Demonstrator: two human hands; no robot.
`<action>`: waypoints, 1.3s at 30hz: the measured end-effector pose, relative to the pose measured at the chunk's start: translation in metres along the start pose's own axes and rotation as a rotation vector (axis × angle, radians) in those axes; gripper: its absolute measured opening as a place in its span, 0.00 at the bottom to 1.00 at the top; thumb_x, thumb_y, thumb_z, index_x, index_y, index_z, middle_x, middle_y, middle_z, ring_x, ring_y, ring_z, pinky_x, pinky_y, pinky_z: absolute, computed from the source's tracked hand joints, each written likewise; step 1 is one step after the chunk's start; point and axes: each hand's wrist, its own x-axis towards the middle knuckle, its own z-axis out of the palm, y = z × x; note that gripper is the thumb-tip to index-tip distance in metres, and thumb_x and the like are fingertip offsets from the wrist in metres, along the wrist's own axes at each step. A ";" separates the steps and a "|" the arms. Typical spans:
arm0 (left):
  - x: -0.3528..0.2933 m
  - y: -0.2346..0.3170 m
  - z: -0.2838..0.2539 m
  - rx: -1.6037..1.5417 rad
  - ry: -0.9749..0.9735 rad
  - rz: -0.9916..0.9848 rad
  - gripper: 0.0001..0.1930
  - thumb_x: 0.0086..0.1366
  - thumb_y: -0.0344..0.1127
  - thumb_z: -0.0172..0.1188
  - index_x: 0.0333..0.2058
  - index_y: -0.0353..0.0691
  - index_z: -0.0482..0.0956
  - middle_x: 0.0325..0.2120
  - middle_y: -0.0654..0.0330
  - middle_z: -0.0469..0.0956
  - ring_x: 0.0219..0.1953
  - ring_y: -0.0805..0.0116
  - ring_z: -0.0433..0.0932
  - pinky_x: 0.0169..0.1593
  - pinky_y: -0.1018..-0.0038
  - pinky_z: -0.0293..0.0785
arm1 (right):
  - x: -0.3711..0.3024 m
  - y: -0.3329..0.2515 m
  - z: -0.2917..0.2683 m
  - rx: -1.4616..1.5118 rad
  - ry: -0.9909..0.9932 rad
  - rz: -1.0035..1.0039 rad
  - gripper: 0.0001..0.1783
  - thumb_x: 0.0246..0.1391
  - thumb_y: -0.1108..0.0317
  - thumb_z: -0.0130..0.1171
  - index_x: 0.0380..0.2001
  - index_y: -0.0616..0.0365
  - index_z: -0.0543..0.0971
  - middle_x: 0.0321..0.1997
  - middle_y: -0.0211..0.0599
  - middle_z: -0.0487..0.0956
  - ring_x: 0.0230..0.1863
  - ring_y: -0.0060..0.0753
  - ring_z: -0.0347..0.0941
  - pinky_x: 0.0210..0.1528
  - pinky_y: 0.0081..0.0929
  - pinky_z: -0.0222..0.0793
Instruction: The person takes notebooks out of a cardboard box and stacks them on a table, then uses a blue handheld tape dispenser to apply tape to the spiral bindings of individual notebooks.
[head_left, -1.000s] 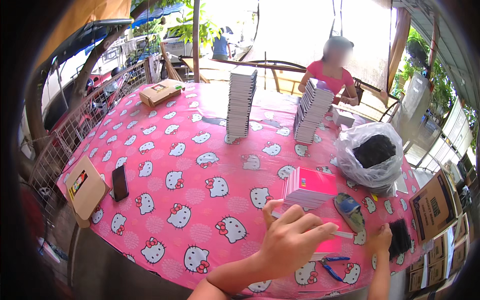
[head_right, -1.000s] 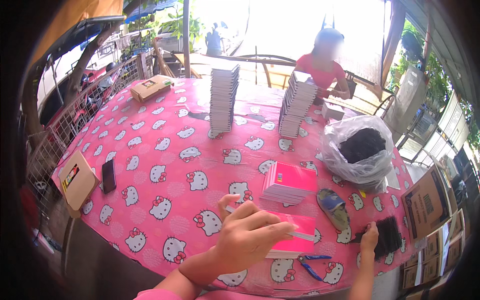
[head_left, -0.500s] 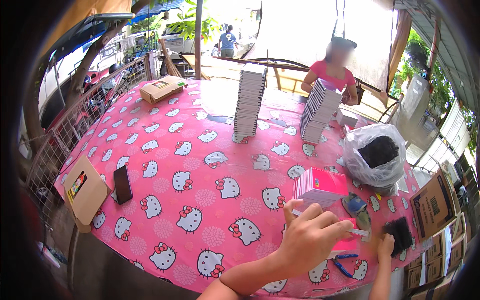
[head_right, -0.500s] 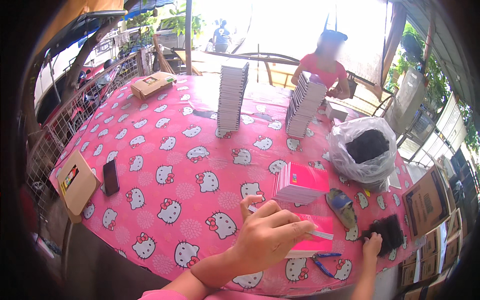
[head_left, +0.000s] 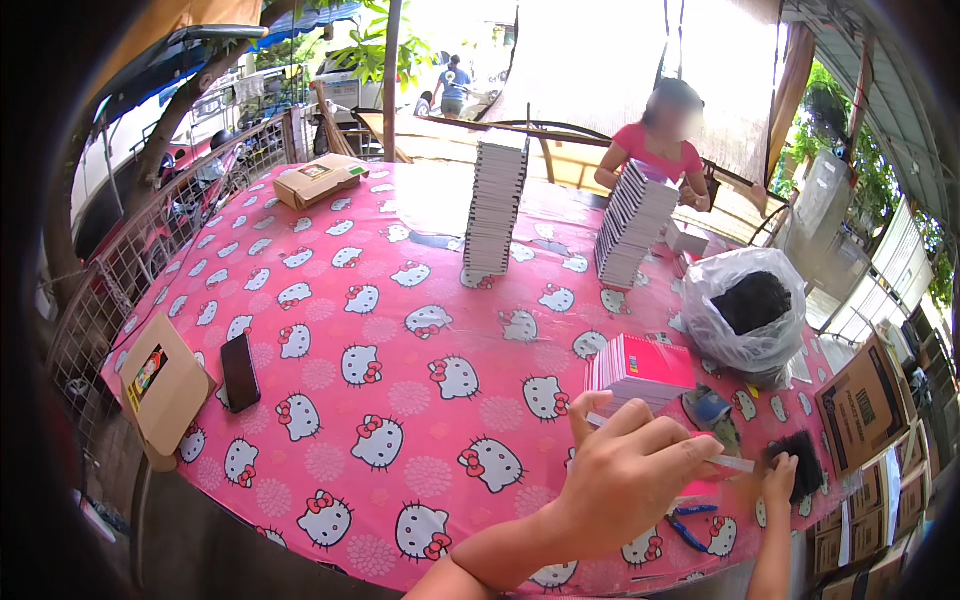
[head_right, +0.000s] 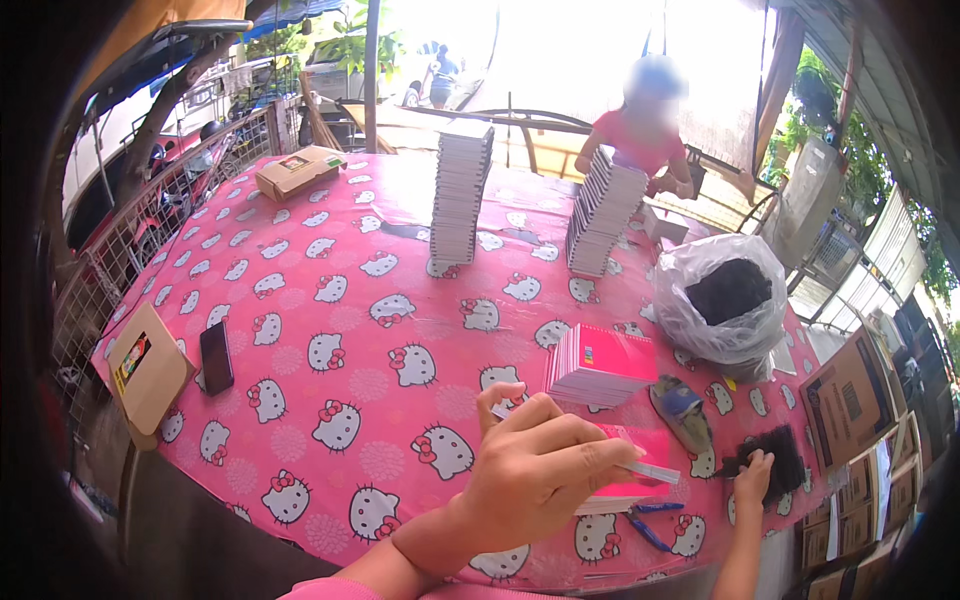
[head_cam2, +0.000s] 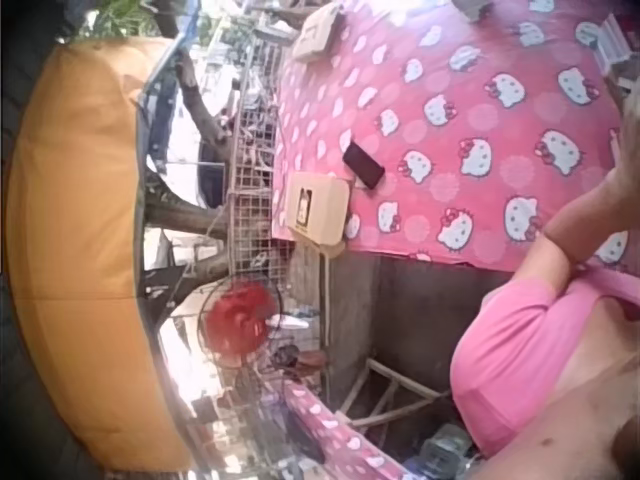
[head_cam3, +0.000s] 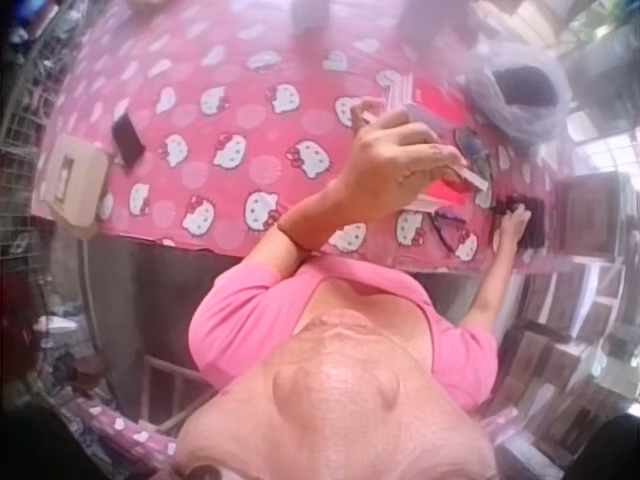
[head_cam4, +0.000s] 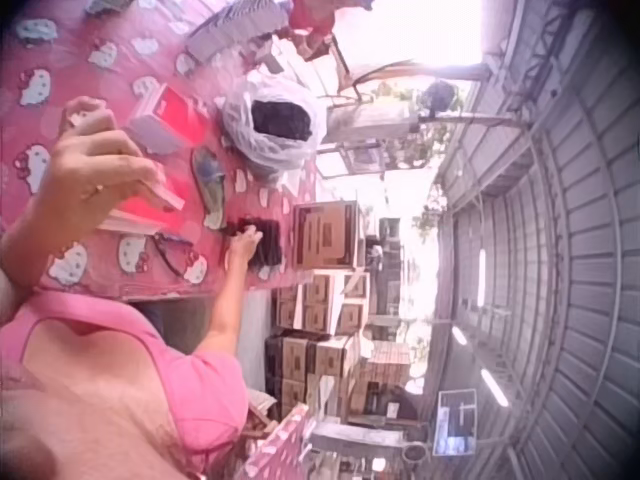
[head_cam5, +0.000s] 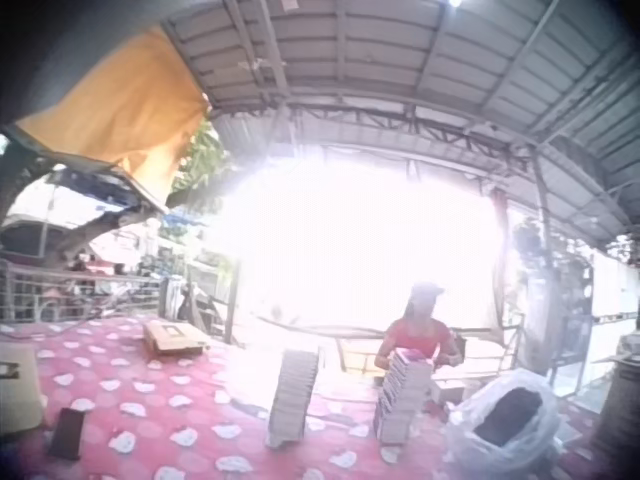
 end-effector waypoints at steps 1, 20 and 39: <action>0.000 0.000 0.000 -0.003 -0.003 0.000 0.10 0.51 0.36 0.68 0.34 0.54 0.84 0.23 0.75 0.76 0.27 0.76 0.67 0.47 0.67 0.51 | 0.000 0.004 0.000 0.001 -0.009 -0.026 0.11 0.44 0.81 0.58 0.34 0.63 0.76 0.42 0.48 0.70 0.41 0.55 0.72 0.42 0.43 0.68; -0.002 0.006 0.007 -0.034 -0.038 0.014 0.11 0.50 0.38 0.69 0.34 0.54 0.83 0.23 0.77 0.75 0.25 0.77 0.65 0.48 0.66 0.52 | -0.115 -0.043 -0.017 0.410 0.098 -0.176 0.06 0.52 0.76 0.54 0.34 0.63 0.71 0.34 0.45 0.68 0.38 0.49 0.67 0.41 0.39 0.64; 0.016 -0.006 0.004 0.048 -0.104 -0.148 0.11 0.47 0.34 0.70 0.32 0.53 0.85 0.24 0.74 0.79 0.25 0.76 0.68 0.47 0.70 0.55 | -0.120 -0.024 -0.010 0.398 0.027 -0.185 0.08 0.53 0.68 0.57 0.32 0.62 0.73 0.32 0.46 0.72 0.35 0.50 0.69 0.38 0.38 0.65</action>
